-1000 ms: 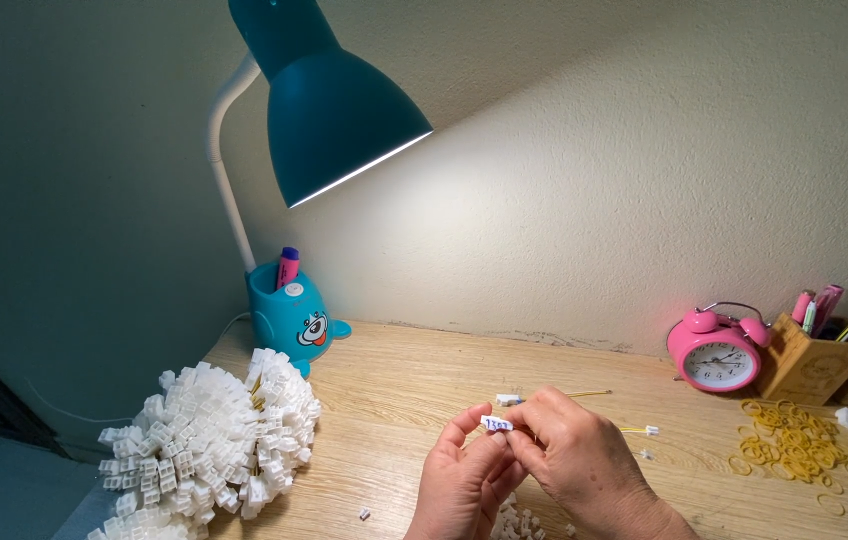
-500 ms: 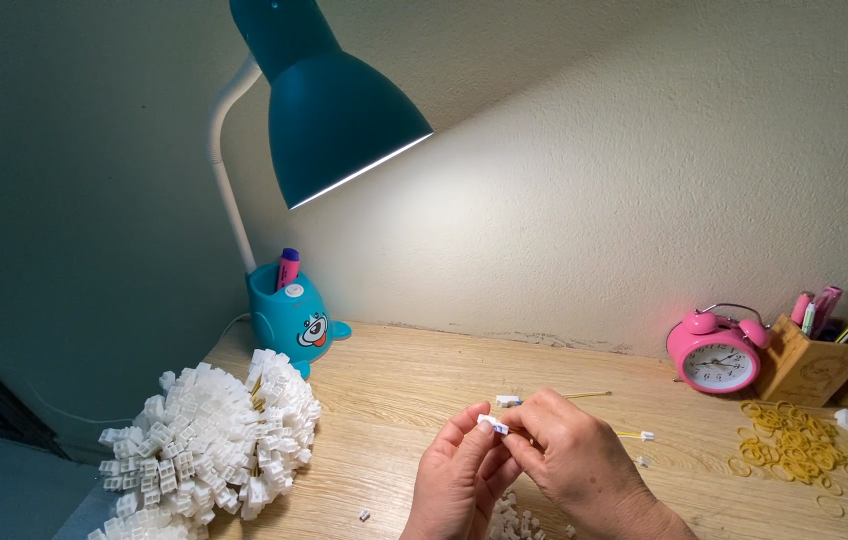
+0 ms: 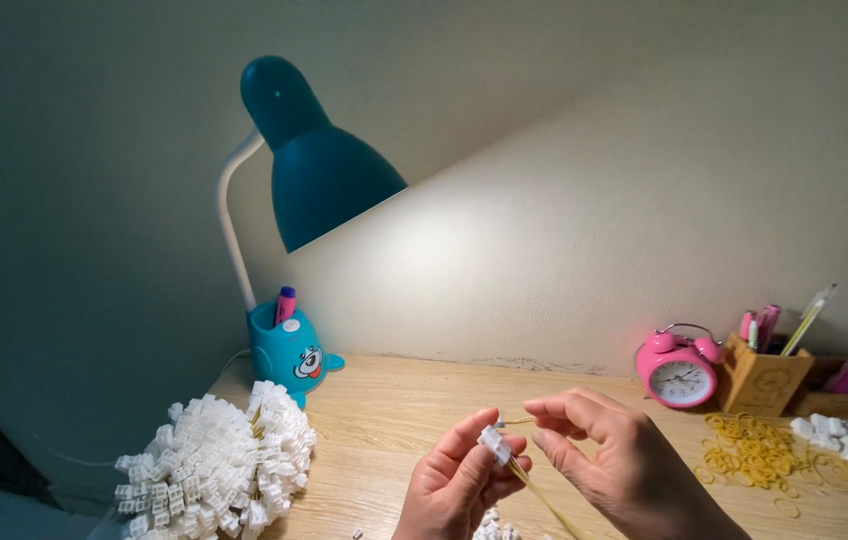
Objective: The person assembles small white plastic connectors onto yellow wires by hand. They repeatedly pick up a connector and a wire, insert the wire into the connector, and place the finished assembly on the desk.
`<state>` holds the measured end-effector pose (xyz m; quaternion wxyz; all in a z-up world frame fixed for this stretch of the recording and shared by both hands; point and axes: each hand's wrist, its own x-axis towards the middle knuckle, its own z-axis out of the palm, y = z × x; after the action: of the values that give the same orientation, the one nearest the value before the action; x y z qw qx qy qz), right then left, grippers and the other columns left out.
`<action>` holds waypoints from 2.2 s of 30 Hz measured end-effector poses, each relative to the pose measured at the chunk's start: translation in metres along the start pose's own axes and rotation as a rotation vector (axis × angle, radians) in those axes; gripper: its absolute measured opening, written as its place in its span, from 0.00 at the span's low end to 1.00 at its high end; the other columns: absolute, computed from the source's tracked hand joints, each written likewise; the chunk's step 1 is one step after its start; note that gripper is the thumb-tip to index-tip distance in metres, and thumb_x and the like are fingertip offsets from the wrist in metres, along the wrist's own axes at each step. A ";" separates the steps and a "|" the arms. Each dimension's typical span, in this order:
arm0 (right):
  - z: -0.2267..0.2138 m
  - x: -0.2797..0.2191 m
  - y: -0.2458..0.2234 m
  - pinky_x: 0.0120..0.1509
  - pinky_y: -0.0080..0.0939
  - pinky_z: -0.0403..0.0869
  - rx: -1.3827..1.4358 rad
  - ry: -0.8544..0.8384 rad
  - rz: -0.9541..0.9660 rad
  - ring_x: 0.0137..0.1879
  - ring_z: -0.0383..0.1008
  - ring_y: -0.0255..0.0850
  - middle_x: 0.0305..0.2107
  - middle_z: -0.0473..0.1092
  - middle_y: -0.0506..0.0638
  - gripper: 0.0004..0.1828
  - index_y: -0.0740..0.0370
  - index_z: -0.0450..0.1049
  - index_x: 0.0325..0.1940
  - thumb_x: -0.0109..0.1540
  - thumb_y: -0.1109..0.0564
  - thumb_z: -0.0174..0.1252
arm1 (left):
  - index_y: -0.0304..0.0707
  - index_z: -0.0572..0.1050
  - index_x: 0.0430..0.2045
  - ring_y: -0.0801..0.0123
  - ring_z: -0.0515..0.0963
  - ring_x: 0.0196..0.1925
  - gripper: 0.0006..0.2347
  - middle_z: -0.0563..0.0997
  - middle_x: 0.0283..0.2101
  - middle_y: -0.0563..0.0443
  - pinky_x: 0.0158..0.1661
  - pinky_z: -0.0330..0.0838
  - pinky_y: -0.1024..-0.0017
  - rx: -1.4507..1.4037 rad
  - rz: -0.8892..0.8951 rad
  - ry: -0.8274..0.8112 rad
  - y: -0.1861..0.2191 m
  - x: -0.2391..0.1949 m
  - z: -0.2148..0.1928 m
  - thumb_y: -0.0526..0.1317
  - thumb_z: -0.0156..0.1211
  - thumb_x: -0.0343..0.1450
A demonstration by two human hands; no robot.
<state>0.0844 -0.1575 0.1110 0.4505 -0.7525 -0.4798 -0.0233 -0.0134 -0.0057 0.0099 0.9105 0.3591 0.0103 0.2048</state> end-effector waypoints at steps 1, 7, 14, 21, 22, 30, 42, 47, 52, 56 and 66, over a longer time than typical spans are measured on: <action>-0.007 -0.004 0.000 0.44 0.26 0.80 -0.006 0.013 -0.005 0.39 0.84 0.26 0.34 0.83 0.39 0.13 0.53 0.82 0.42 0.55 0.52 0.62 | 0.32 0.69 0.56 0.49 0.82 0.42 0.18 0.81 0.44 0.28 0.44 0.78 0.63 0.003 0.001 -0.015 0.004 -0.005 0.013 0.32 0.52 0.70; -0.037 -0.026 -0.017 0.43 0.29 0.84 0.184 -0.093 0.063 0.38 0.85 0.29 0.32 0.83 0.44 0.16 0.56 0.83 0.44 0.55 0.51 0.64 | 0.28 0.70 0.56 0.43 0.82 0.43 0.20 0.81 0.44 0.26 0.52 0.76 0.50 -0.043 -0.093 -0.105 0.012 -0.025 0.059 0.32 0.53 0.68; -0.045 -0.038 0.012 0.39 0.28 0.79 0.333 -0.141 0.213 0.33 0.80 0.30 0.27 0.78 0.45 0.16 0.56 0.83 0.46 0.58 0.51 0.59 | 0.32 0.68 0.62 0.42 0.79 0.33 0.24 0.78 0.34 0.25 0.42 0.76 0.50 -0.159 -0.280 -0.006 0.003 -0.031 0.096 0.31 0.55 0.67; -0.048 -0.038 0.022 0.28 0.32 0.82 0.622 -0.269 0.239 0.21 0.78 0.37 0.43 0.76 0.53 0.16 0.68 0.79 0.45 0.61 0.56 0.53 | 0.41 0.65 0.66 0.46 0.81 0.32 0.30 0.80 0.34 0.26 0.41 0.78 0.62 -0.158 -0.461 -0.048 -0.010 -0.021 0.094 0.31 0.59 0.65; -0.047 -0.040 0.027 0.28 0.32 0.82 0.623 -0.266 0.246 0.21 0.78 0.37 0.43 0.76 0.53 0.16 0.68 0.79 0.45 0.61 0.56 0.53 | 0.41 0.65 0.66 0.46 0.81 0.32 0.30 0.80 0.34 0.26 0.41 0.78 0.62 -0.158 -0.468 -0.047 -0.015 -0.019 0.090 0.31 0.59 0.65; -0.046 -0.043 0.025 0.34 0.37 0.77 0.693 -0.370 0.485 0.24 0.78 0.43 0.18 0.72 0.55 0.18 0.73 0.79 0.42 0.61 0.53 0.55 | 0.50 0.57 0.71 0.48 0.79 0.33 0.29 0.76 0.33 0.27 0.42 0.74 0.63 -0.214 -0.526 -0.225 -0.026 -0.018 0.074 0.33 0.52 0.71; -0.045 -0.040 0.025 0.32 0.34 0.74 0.641 -0.537 0.530 0.27 0.77 0.40 0.20 0.69 0.53 0.12 0.68 0.71 0.28 0.64 0.60 0.53 | 0.53 0.59 0.70 0.49 0.79 0.32 0.31 0.76 0.34 0.26 0.41 0.74 0.63 -0.231 -0.561 -0.172 -0.028 -0.021 0.071 0.32 0.56 0.69; -0.037 -0.037 0.035 0.27 0.40 0.73 0.798 -0.455 0.499 0.24 0.75 0.45 0.20 0.71 0.61 0.10 0.75 0.74 0.32 0.63 0.63 0.54 | 0.48 0.61 0.69 0.52 0.79 0.34 0.30 0.76 0.52 0.42 0.49 0.74 0.47 -0.210 -0.524 -0.108 -0.041 -0.015 0.055 0.32 0.56 0.68; -0.026 -0.035 0.085 0.34 0.34 0.70 0.760 -0.328 0.384 0.26 0.70 0.37 0.22 0.75 0.55 0.13 0.73 0.81 0.39 0.59 0.59 0.59 | 0.36 0.63 0.65 0.57 0.80 0.34 0.25 0.77 0.41 0.30 0.45 0.77 0.53 -0.116 -0.519 -0.226 -0.046 -0.008 0.043 0.40 0.54 0.71; -0.022 -0.032 0.102 0.41 0.37 0.74 0.692 -0.269 0.332 0.33 0.73 0.40 0.26 0.75 0.54 0.09 0.69 0.83 0.36 0.56 0.61 0.64 | 0.30 0.72 0.47 0.70 0.76 0.21 0.13 0.79 0.33 0.43 0.25 0.76 0.75 0.003 -0.520 -0.102 -0.048 -0.004 0.045 0.39 0.57 0.72; -0.019 -0.036 0.108 0.45 0.42 0.72 0.888 -0.265 0.545 0.36 0.74 0.49 0.32 0.78 0.63 0.17 0.75 0.76 0.46 0.55 0.63 0.62 | 0.29 0.82 0.43 0.76 0.65 0.14 0.15 0.80 0.28 0.45 0.14 0.53 0.82 0.430 -0.359 0.208 -0.045 0.000 0.060 0.37 0.66 0.64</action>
<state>0.1526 -0.2110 0.0348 0.6507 -0.5834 -0.2837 0.3948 0.0136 -0.0744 0.0246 0.8294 0.5131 0.2098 0.0695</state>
